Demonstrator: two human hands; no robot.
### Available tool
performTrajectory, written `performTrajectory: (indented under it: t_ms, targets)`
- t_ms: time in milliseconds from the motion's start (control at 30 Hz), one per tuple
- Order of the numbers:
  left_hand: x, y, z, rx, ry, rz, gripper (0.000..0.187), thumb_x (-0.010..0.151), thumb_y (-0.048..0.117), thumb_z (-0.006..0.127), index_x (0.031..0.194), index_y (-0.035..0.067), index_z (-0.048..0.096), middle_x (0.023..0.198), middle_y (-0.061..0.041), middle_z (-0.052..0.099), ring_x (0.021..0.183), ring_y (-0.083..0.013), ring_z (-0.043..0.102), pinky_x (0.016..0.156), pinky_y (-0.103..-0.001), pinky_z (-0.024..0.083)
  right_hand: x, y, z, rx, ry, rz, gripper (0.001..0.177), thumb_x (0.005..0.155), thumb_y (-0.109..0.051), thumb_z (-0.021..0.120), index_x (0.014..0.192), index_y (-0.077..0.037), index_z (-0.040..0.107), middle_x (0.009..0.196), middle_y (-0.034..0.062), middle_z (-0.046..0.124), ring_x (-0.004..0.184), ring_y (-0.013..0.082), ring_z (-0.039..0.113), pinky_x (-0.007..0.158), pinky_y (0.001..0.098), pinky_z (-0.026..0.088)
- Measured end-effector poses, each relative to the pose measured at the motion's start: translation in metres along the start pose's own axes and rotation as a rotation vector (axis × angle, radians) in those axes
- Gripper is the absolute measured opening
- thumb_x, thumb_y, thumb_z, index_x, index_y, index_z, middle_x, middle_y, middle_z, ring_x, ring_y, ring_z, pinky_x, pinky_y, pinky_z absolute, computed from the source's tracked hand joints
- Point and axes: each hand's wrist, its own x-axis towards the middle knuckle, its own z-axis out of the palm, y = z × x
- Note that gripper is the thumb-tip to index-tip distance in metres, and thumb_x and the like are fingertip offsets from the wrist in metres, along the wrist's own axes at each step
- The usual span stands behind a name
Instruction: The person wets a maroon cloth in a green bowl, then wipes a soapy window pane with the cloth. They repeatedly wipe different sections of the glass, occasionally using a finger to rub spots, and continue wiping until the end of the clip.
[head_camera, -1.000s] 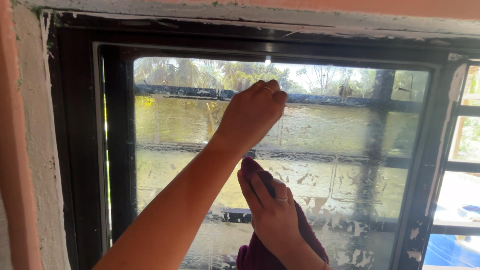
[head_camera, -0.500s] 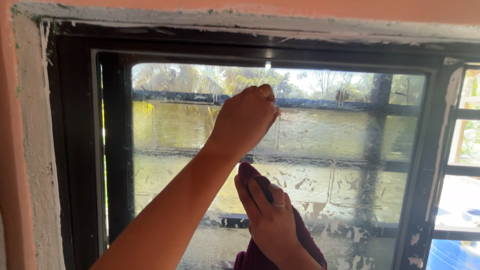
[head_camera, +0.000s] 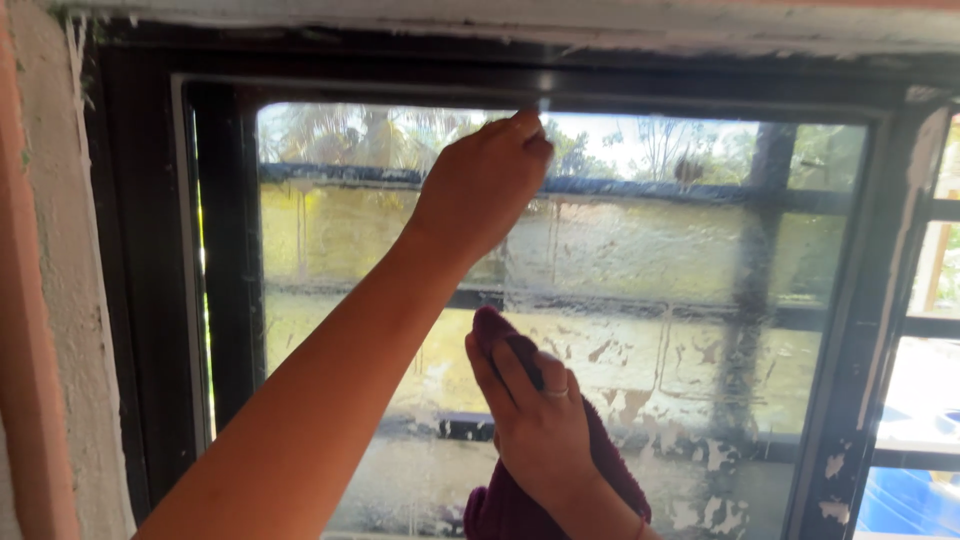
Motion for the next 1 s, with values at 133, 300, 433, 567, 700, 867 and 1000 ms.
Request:
performTrajectory:
  t_ms: [133,300,433,567,700,867,1000]
  targets:
    - [-0.007,0.011,-0.013,-0.245,-0.253,-0.147,0.009,0.088,0.017,0.073,0.091,0.009,0.077,0.112,-0.004,0.068,0.107,-0.0239,0.067,0.085,-0.038,0.059,-0.002,0.001,0.003,0.020,0.034,0.003,0.074,0.068,-0.005,0.064,0.141,-0.016,0.062,0.129,0.0078,0.061,0.101,0.0371,0.053,0.085,0.0458,0.053]
    - [-0.013,0.024,-0.022,-0.279,-0.184,-0.093,0.010,0.081,0.020,0.079,0.083,0.010,0.079,0.105,0.000,0.068,0.111,-0.0208,0.061,0.080,-0.036,0.059,-0.001,0.001,0.002,0.015,0.037,0.002,0.070,0.072,-0.003,0.063,0.141,-0.015,0.062,0.129,0.0071,0.062,0.100,0.0349,0.054,0.083,0.0432,0.054]
    - [-0.007,0.023,-0.019,-0.228,-0.193,-0.090,0.011,0.081,0.016,0.079,0.072,0.011,0.077,0.096,0.000,0.069,0.102,-0.0214,0.062,0.080,-0.035,0.059,0.001,0.001,0.000,0.005,0.038,-0.005,0.071,0.071,-0.003,0.063,0.141,-0.014,0.062,0.129,0.0069,0.062,0.100,0.0342,0.053,0.082,0.0423,0.053]
    - [-0.008,0.022,-0.013,-0.205,-0.133,-0.089,0.009,0.079,0.013,0.079,0.071,0.010,0.076,0.093,0.000,0.069,0.097,-0.0208,0.063,0.080,-0.033,0.059,0.001,0.001,0.001,-0.005,0.037,-0.009,0.072,0.070,-0.003,0.063,0.141,-0.014,0.062,0.129,0.0057,0.062,0.100,0.0341,0.052,0.082,0.0424,0.053]
    - [-0.011,0.020,-0.007,-0.201,-0.093,-0.063,0.007,0.078,0.013,0.078,0.072,0.010,0.075,0.092,0.000,0.069,0.094,-0.0208,0.064,0.081,-0.034,0.059,0.000,0.000,0.001,-0.017,0.036,-0.007,0.073,0.070,-0.003,0.063,0.141,-0.015,0.062,0.129,0.0055,0.062,0.100,0.0341,0.051,0.083,0.0429,0.053]
    - [-0.008,0.020,-0.004,-0.186,-0.076,-0.082,0.005,0.083,0.009,0.075,0.079,0.007,0.074,0.096,-0.002,0.069,0.098,-0.0215,0.066,0.081,-0.034,0.059,0.000,0.000,0.001,0.008,0.004,0.001,0.077,0.066,-0.002,0.063,0.142,-0.014,0.061,0.132,0.0063,0.061,0.100,0.0338,0.050,0.082,0.0420,0.051]
    - [-0.008,0.031,-0.004,-0.151,-0.090,-0.128,0.004,0.086,0.008,0.073,0.084,0.005,0.073,0.099,-0.004,0.069,0.103,-0.0227,0.067,0.082,-0.033,0.060,-0.002,0.000,-0.001,0.014,0.011,-0.004,0.076,0.068,-0.004,0.065,0.143,-0.014,0.060,0.130,0.0072,0.060,0.104,0.0357,0.050,0.087,0.0441,0.051]
